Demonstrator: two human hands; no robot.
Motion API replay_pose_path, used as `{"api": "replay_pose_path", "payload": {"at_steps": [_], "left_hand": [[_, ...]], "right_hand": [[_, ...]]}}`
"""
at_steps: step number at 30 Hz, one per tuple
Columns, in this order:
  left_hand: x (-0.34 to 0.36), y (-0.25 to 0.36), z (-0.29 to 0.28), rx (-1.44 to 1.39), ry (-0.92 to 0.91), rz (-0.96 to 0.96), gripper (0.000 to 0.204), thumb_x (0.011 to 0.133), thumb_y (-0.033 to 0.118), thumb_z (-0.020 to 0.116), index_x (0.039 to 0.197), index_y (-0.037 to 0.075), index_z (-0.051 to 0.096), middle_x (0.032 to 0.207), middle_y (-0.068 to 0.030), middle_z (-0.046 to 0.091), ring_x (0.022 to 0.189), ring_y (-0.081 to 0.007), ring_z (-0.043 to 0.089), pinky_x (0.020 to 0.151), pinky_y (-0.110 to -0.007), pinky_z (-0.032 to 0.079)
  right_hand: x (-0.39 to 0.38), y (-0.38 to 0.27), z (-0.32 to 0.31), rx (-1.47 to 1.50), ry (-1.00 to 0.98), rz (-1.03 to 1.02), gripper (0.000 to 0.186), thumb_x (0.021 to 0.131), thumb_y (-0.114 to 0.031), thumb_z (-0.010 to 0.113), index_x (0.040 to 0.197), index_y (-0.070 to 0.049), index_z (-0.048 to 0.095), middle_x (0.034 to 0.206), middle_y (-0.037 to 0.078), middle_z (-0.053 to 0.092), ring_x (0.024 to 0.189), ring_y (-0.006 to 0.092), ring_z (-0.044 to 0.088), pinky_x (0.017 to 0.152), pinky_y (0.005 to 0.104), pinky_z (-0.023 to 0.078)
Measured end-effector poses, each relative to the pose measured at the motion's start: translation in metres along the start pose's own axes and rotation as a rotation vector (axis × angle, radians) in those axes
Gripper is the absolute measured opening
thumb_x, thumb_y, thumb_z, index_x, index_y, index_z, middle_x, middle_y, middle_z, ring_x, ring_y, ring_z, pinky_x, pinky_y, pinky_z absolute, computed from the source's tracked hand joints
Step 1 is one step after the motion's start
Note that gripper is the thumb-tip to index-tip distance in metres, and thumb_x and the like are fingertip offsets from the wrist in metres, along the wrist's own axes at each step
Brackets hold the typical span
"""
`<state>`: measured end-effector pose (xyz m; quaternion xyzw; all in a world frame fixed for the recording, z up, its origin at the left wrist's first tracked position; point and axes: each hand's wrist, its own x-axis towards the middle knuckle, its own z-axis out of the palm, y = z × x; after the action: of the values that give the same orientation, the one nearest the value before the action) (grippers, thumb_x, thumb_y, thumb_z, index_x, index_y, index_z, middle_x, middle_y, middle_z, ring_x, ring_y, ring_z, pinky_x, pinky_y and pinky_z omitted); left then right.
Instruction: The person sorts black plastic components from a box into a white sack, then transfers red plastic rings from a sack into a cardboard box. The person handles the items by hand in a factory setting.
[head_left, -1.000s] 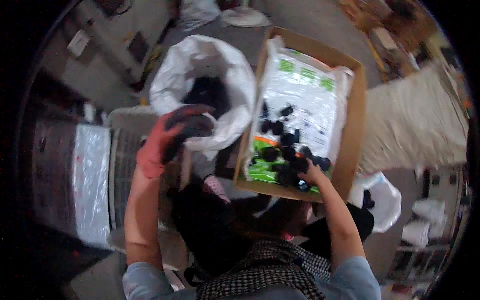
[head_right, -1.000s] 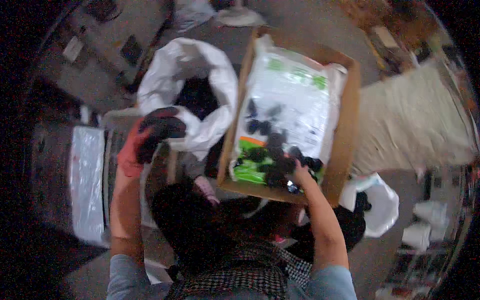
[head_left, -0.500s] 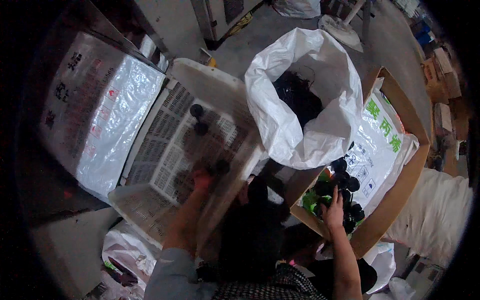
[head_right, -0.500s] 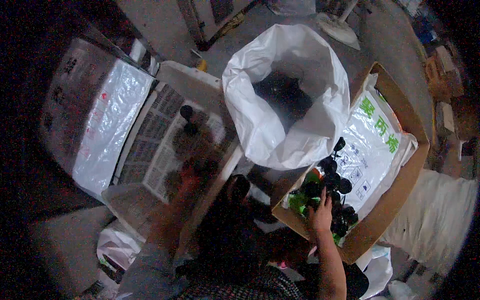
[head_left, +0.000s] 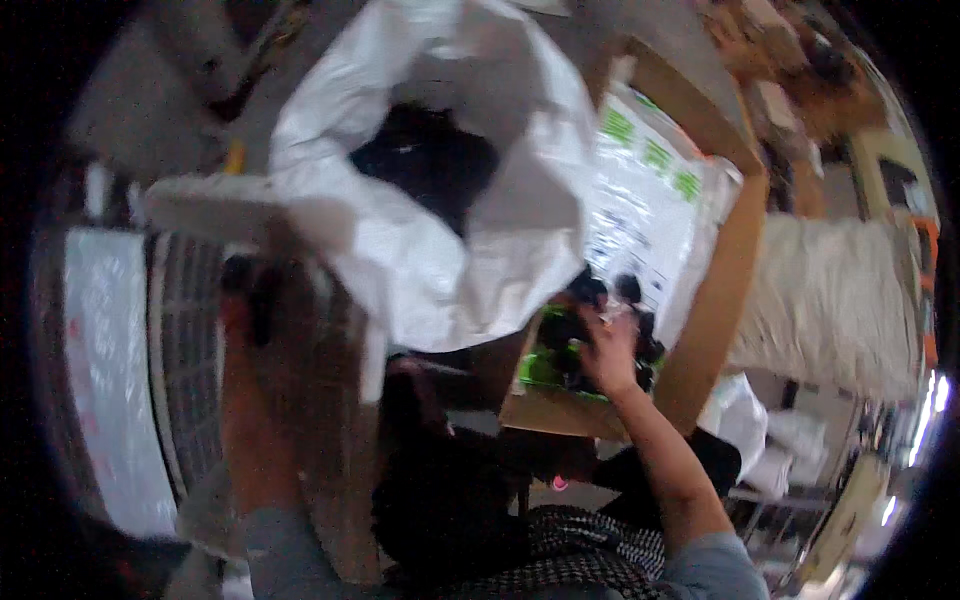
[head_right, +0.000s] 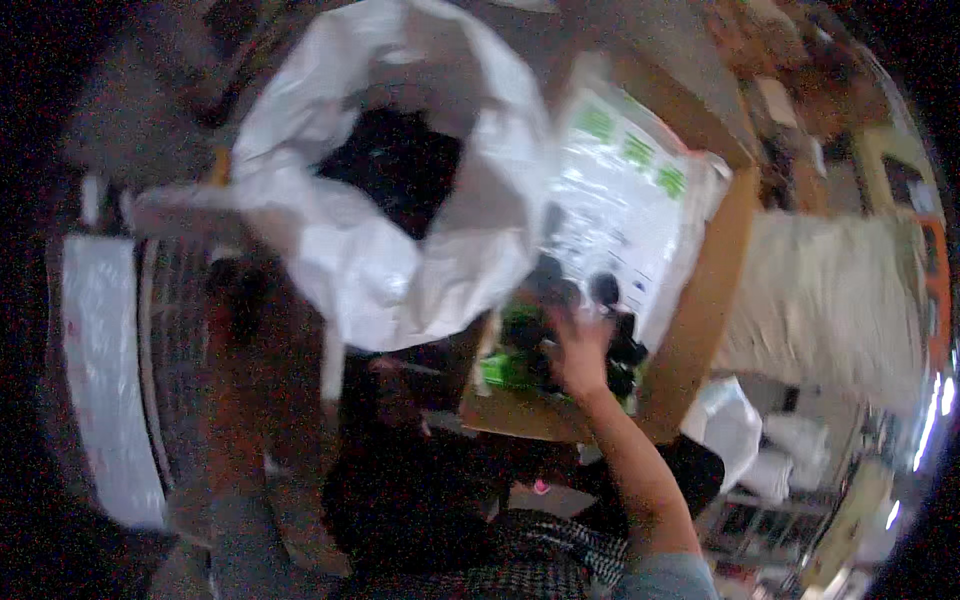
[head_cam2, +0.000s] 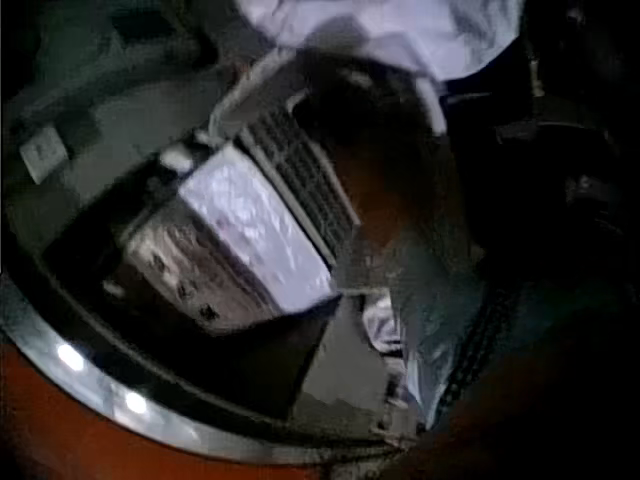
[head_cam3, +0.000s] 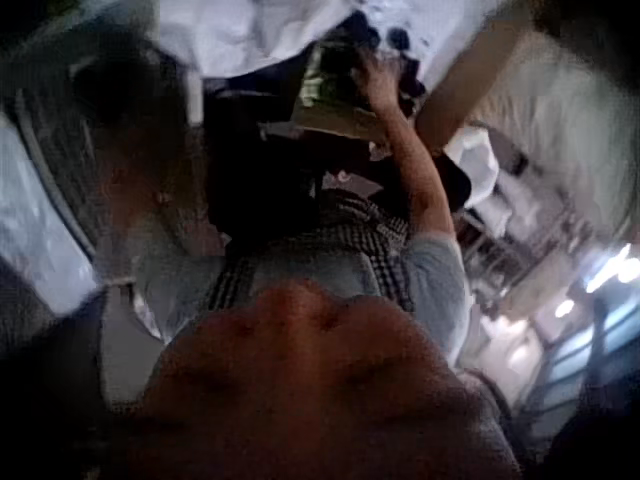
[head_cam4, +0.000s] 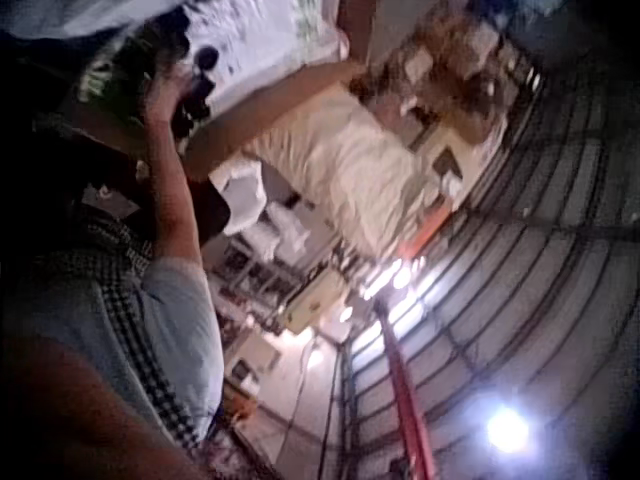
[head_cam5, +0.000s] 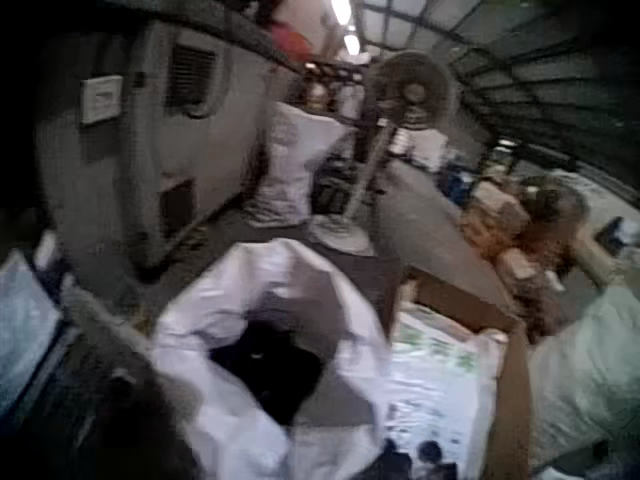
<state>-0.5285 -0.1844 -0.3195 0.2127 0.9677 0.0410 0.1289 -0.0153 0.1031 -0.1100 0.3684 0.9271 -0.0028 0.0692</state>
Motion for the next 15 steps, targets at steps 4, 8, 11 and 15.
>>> {"api": "replay_pose_path", "payload": {"at_steps": [4, 8, 11, 15], "left_hand": [[0.007, 0.012, 0.005, 0.042, -0.007, 0.036, 0.042, 0.078, 0.036, 0.052, 0.106, 0.006, 0.052, 0.094, -0.0142, 0.058, 0.082, -0.03, 0.056, 0.07, -0.04, 0.045], [-0.016, 0.001, -0.005, 0.052, 0.093, 0.098, 0.039, 0.08, 0.035, 0.051, 0.104, 0.004, 0.054, 0.091, -0.0147, 0.059, 0.079, -0.0295, 0.057, 0.068, -0.039, 0.046], [-0.05, -0.027, -0.017, -0.114, 0.291, 0.172, 0.037, 0.082, 0.034, 0.049, 0.101, 0.003, 0.055, 0.089, -0.015, 0.06, 0.076, -0.0292, 0.058, 0.067, -0.039, 0.046], [-0.111, -0.029, -0.09, -0.631, 0.292, 0.232, 0.033, 0.087, 0.029, 0.044, 0.103, 0.001, 0.051, 0.093, -0.0161, 0.057, 0.08, -0.0259, 0.058, 0.069, -0.038, 0.047]], "right_hand": [[0.003, 0.056, 0.029, -0.109, -0.097, 0.113, 0.064, 0.073, -0.03, 0.061, 0.13, -0.027, 0.03, 0.138, 0.015, 0.019, 0.126, 0.0407, 0.015, 0.093, 0.0607, 0.023], [0.004, 0.065, 0.023, 0.088, -0.013, 0.441, 0.066, 0.075, -0.031, 0.06, 0.131, -0.025, 0.027, 0.133, 0.026, 0.022, 0.12, 0.0468, 0.023, 0.1, 0.0514, 0.021], [-0.021, 0.007, 0.016, 0.137, -0.273, 0.213, 0.07, 0.073, -0.034, 0.061, 0.132, -0.022, 0.026, 0.131, 0.026, 0.024, 0.12, 0.0479, 0.021, 0.1, 0.0528, 0.02], [-0.063, 0.021, 0.024, 0.392, -0.209, -0.119, 0.068, 0.073, -0.026, 0.061, 0.132, -0.021, 0.027, 0.13, 0.022, 0.029, 0.119, 0.0426, 0.027, 0.097, 0.0523, 0.025]]}}
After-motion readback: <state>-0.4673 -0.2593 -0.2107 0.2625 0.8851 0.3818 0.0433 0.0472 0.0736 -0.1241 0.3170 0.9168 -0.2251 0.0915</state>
